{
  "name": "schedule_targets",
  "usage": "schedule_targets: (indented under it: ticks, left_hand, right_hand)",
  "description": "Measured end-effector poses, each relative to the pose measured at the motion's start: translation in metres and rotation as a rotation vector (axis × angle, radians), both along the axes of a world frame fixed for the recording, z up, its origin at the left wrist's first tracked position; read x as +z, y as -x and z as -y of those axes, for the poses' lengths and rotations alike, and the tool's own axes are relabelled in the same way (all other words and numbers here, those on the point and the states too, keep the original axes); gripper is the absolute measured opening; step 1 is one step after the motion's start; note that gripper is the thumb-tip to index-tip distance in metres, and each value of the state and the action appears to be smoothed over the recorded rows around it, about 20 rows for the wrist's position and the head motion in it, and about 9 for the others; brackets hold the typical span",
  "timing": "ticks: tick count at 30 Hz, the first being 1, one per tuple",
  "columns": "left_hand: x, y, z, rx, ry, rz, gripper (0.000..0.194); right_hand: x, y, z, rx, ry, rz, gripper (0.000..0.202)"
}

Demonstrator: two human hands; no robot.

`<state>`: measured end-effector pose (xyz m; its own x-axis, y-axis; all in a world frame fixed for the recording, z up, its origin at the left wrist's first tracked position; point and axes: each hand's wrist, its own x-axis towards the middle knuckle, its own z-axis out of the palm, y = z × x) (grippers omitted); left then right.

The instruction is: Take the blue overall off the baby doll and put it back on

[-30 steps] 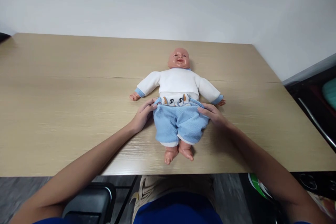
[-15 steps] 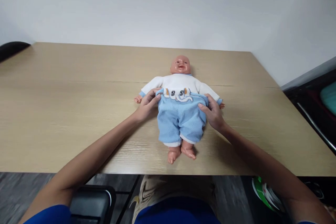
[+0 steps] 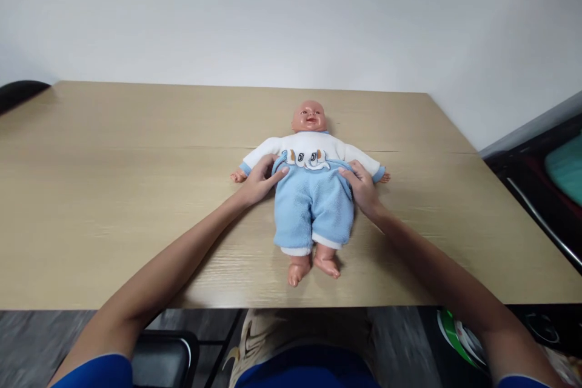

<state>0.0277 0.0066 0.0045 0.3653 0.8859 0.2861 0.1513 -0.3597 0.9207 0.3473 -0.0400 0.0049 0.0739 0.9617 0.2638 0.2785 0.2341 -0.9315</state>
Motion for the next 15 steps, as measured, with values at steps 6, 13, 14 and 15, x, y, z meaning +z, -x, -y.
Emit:
schedule_targets:
  ticks: [6,13,14,15]
  left_hand:
    - [0.022,-0.017,-0.012,-0.066,0.033,0.049,0.054]
    - [0.009,-0.013,-0.028,-0.083,0.229,0.043,0.063]
    - [0.007,-0.01,-0.028,-0.09,0.215,0.01,0.065]
    - [0.004,-0.008,-0.027,-0.096,0.196,-0.022,0.067]
  right_hand:
    - [0.043,0.0,-0.012,0.259,-0.116,0.173,0.034]
    - [0.027,-0.014,-0.035,0.247,0.141,0.049,0.052]
    - [0.019,-0.016,-0.034,0.212,0.149,0.069,0.054]
    - [0.012,-0.017,-0.032,0.181,0.158,0.079,0.055]
